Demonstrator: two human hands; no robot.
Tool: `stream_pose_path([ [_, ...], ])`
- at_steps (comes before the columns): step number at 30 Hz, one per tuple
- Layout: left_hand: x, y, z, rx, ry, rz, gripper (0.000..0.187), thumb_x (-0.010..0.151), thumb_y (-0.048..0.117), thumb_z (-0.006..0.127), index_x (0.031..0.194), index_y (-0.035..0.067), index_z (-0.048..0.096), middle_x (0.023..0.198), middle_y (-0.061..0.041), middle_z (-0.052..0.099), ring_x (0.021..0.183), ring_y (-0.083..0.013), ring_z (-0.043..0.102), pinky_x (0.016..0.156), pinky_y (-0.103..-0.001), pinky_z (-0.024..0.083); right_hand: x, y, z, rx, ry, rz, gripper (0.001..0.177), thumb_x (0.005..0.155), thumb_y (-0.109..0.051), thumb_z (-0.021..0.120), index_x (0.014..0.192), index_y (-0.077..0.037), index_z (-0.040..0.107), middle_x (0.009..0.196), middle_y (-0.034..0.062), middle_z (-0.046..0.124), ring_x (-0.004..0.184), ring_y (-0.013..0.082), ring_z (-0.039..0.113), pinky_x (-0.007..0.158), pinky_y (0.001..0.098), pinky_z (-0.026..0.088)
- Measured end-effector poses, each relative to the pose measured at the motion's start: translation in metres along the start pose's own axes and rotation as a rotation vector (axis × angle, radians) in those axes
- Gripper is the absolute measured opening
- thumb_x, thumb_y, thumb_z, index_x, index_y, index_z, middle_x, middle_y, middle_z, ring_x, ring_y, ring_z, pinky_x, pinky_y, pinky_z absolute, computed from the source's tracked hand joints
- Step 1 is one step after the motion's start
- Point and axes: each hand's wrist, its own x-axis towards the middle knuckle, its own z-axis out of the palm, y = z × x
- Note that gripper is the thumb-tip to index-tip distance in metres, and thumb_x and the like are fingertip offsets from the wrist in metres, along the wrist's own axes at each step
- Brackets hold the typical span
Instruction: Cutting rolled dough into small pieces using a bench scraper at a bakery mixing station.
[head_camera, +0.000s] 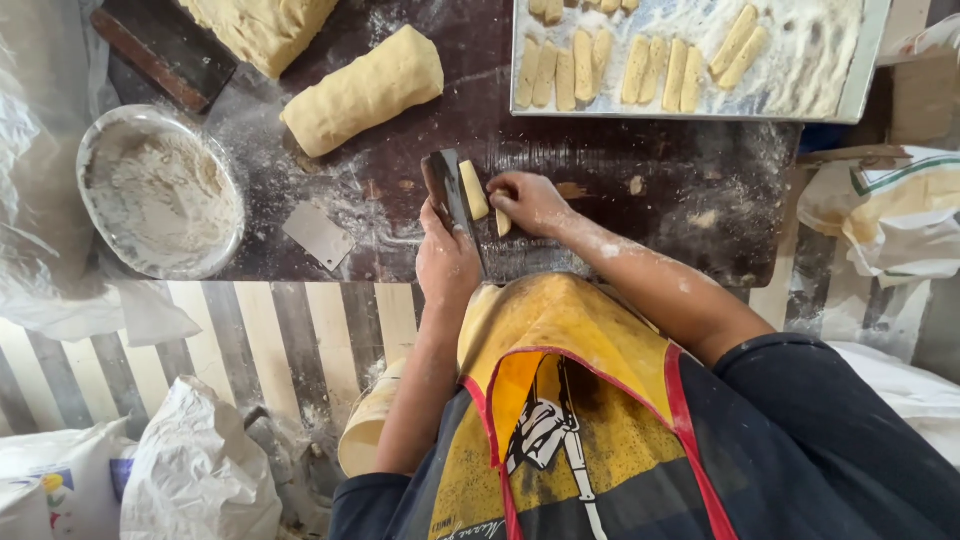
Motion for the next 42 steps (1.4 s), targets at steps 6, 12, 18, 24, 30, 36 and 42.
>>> stream_pose_path([
  [6,0.007,0.006,-0.003,-0.02,-0.022,-0.061,0.065,0.096,0.013,0.052,0.155,0.004,0.025,0.1,-0.025,0.074,0.085,-0.044,0.073,0.073,-0.054,0.055,0.05,0.006,0.003,-0.081,0.108,-0.128,0.032,0.097,-0.02,0.065,0.124,-0.003,0.069,0.11,0.0181,0.074,0.101,0.0302,0.073,0.09,0.0416,0.057],
  [12,0.008,0.016,-0.02,-0.048,-0.009,-0.126,0.061,0.1,0.016,0.051,0.155,0.006,0.025,0.098,-0.022,0.075,0.082,-0.0411,0.075,0.07,-0.052,0.058,0.069,0.003,0.011,-0.333,-0.081,-0.248,0.03,0.099,-0.018,0.061,0.125,-0.004,0.067,0.104,0.0201,0.071,0.096,0.0345,0.071,0.085,0.047,0.056],
  [18,-0.008,-0.027,-0.018,0.039,0.035,0.033,0.063,0.099,0.01,0.052,0.156,0.002,0.026,0.102,-0.021,0.076,0.08,-0.0361,0.075,0.068,-0.048,0.06,0.016,-0.045,-0.01,-0.023,-0.225,0.27,0.05,0.097,-0.023,0.06,0.144,-0.011,0.05,0.088,0.0116,0.07,0.078,0.0285,0.074,0.079,0.0397,0.063],
  [24,-0.005,0.016,-0.022,0.054,-0.231,-0.129,0.066,0.099,0.011,0.05,0.157,0.0,0.021,0.098,-0.021,0.075,0.076,-0.033,0.076,0.066,-0.044,0.062,0.013,-0.004,0.012,-0.037,0.137,0.024,0.033,0.094,-0.02,0.07,0.121,-0.003,0.07,0.098,0.0127,0.069,0.088,0.0245,0.069,0.083,0.0388,0.056],
  [30,-0.001,0.03,-0.011,0.114,-0.202,-0.059,0.067,0.096,0.009,0.051,0.156,-0.006,0.024,0.098,-0.024,0.075,0.082,-0.0373,0.075,0.071,-0.049,0.06,0.026,0.002,0.019,-0.172,0.138,-0.12,0.032,0.094,-0.02,0.07,0.121,-0.003,0.07,0.101,0.0141,0.07,0.096,0.0306,0.068,0.087,0.0423,0.055],
  [36,0.014,0.051,-0.012,0.053,-0.259,-0.184,0.057,0.102,0.015,0.044,0.153,-0.001,0.028,0.099,-0.026,0.073,0.082,-0.0396,0.075,0.07,-0.049,0.061,0.023,-0.008,0.015,-0.24,0.07,-0.087,0.029,0.099,-0.023,0.067,0.121,-0.004,0.069,0.106,0.0169,0.066,0.098,0.0336,0.067,0.086,0.0431,0.055],
  [42,0.065,0.026,0.022,-0.047,-0.069,-0.036,0.057,0.096,0.017,0.055,0.148,0.004,0.033,0.103,-0.028,0.072,0.086,-0.0472,0.072,0.073,-0.055,0.057,0.02,-0.012,0.009,-0.164,0.106,-0.124,0.029,0.097,-0.025,0.069,0.114,-0.002,0.067,0.106,0.0179,0.068,0.097,0.0334,0.067,0.086,0.0426,0.055],
])
